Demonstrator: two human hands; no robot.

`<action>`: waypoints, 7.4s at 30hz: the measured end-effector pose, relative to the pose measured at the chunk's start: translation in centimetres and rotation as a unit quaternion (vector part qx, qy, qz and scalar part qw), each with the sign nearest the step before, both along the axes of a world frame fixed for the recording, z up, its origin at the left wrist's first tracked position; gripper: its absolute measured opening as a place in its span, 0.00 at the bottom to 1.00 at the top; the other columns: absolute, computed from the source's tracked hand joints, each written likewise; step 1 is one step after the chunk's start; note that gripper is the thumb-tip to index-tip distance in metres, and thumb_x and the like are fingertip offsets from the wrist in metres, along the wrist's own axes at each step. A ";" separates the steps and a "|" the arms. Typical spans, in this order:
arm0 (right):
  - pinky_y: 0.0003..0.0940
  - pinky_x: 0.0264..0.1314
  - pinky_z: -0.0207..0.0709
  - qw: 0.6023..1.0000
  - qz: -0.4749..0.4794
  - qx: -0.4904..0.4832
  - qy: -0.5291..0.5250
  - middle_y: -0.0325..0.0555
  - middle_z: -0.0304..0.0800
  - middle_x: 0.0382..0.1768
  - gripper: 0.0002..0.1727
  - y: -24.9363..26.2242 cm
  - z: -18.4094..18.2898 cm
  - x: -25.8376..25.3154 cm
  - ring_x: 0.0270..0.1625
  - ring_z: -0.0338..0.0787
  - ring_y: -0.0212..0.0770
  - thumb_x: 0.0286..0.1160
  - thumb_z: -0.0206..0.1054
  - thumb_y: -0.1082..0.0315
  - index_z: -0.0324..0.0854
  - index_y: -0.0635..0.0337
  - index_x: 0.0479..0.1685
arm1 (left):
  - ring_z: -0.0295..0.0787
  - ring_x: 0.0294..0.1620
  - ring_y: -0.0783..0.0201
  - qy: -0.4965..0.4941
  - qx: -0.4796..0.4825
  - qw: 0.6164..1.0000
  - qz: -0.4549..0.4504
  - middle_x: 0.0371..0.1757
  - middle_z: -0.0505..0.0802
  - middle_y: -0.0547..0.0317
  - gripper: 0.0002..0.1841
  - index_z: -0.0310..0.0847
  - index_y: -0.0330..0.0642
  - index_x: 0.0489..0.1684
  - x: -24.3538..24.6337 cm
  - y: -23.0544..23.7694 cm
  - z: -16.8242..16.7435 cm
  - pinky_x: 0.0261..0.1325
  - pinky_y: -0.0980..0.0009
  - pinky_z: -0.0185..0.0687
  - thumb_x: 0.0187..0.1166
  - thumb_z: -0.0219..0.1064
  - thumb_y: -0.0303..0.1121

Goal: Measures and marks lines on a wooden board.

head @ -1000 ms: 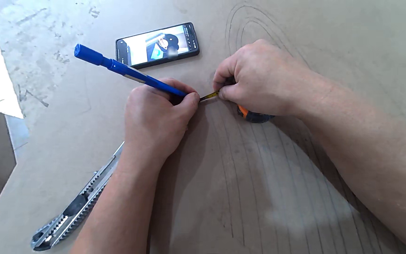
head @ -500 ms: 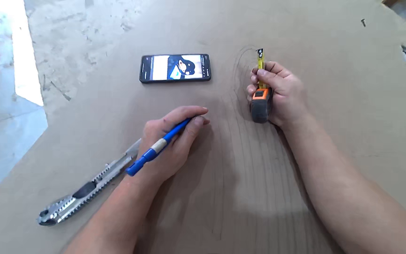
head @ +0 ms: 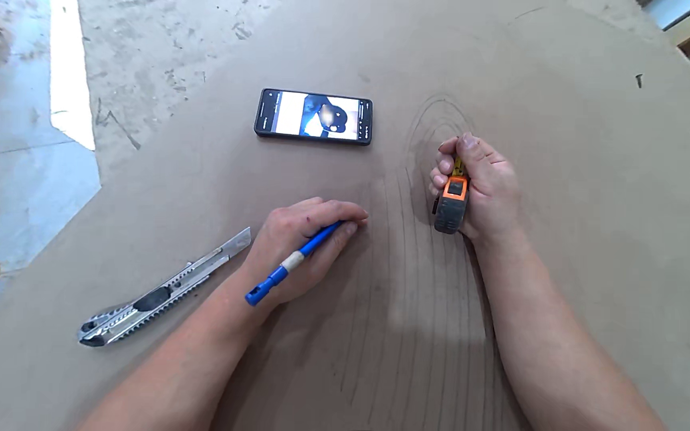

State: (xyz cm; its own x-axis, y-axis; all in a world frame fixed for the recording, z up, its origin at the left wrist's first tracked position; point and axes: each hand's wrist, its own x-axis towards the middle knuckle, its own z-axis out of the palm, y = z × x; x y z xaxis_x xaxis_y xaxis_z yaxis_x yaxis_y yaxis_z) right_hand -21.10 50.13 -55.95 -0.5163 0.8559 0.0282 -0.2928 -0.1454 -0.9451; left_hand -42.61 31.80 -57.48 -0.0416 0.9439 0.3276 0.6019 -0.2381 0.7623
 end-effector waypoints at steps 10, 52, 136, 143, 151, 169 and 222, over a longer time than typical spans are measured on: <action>0.31 0.30 0.86 1.000 0.009 -0.015 0.022 0.41 0.81 0.26 0.19 0.4 -0.2 -0.1 0.25 0.85 0.35 0.95 0.51 0.60 0.83 0.62 0.45 | 0.93 0.39 0.65 -0.189 -0.036 0.981 0.011 0.48 0.97 0.59 0.14 0.87 0.40 0.63 -0.5 0.0 1.1 0.40 0.70 0.92 0.88 0.60 0.33; 0.34 0.27 0.89 0.999 0.010 0.018 -0.047 0.47 0.86 0.23 0.18 0.7 -0.5 -0.5 0.22 0.88 0.39 0.90 0.59 0.56 0.88 0.60 0.45 | 0.87 0.42 0.72 -0.207 -0.007 0.946 0.251 0.38 0.92 0.62 0.06 0.90 0.41 0.46 9.6 -6.4 0.3 0.45 0.77 0.83 0.80 0.71 0.31; 0.32 0.28 0.89 1.000 0.018 -0.001 -0.023 0.39 0.85 0.25 0.19 1.1 0.2 -0.5 0.24 0.88 0.37 0.96 0.49 0.62 0.83 0.61 0.44 | 0.90 0.32 0.76 -0.126 -0.061 0.943 0.302 0.35 0.93 0.71 0.02 0.86 0.50 0.34 11.2 -7.1 0.9 0.29 0.82 0.87 0.69 0.72 0.31; 0.33 0.29 0.89 0.999 0.023 -0.002 -0.022 0.39 0.85 0.25 0.19 1.1 0.1 -0.5 0.25 0.88 0.37 0.96 0.48 0.62 0.83 0.62 0.44 | 0.89 0.32 0.76 -0.122 -0.065 0.949 0.283 0.33 0.93 0.71 0.01 0.88 0.50 0.32 10.9 -7.0 1.0 0.30 0.82 0.86 0.69 0.73 0.31; 0.33 0.29 0.89 1.000 0.020 -0.001 -0.022 0.39 0.85 0.25 0.19 1.1 0.1 -0.5 0.25 0.88 0.37 0.96 0.48 0.62 0.83 0.62 0.44 | 0.90 0.33 0.75 -0.112 -0.063 0.951 0.281 0.34 0.93 0.70 0.01 0.89 0.49 0.32 10.9 -7.0 0.9 0.31 0.81 0.87 0.69 0.72 0.30; 0.31 0.32 0.90 0.998 0.027 0.019 -0.048 0.37 0.86 0.27 0.16 1.2 0.2 -0.6 0.27 0.89 0.35 0.96 0.52 0.63 0.83 0.59 0.45 | 0.88 0.25 0.68 -0.290 0.008 0.907 0.305 0.35 0.93 0.62 0.04 0.87 0.50 0.40 9.8 -7.3 0.9 0.25 0.75 0.87 0.76 0.75 0.36; 0.29 0.38 0.82 0.692 0.264 0.461 -0.488 0.24 0.90 0.36 0.04 -1.6 4.2 -3.3 0.38 0.87 0.23 0.77 0.71 0.61 0.91 0.38 0.41 | 0.94 0.49 0.74 0.012 -0.028 0.985 0.167 0.51 0.96 0.68 0.15 0.87 0.48 0.60 2.0 0.3 0.5 0.54 0.75 0.92 0.76 0.71 0.27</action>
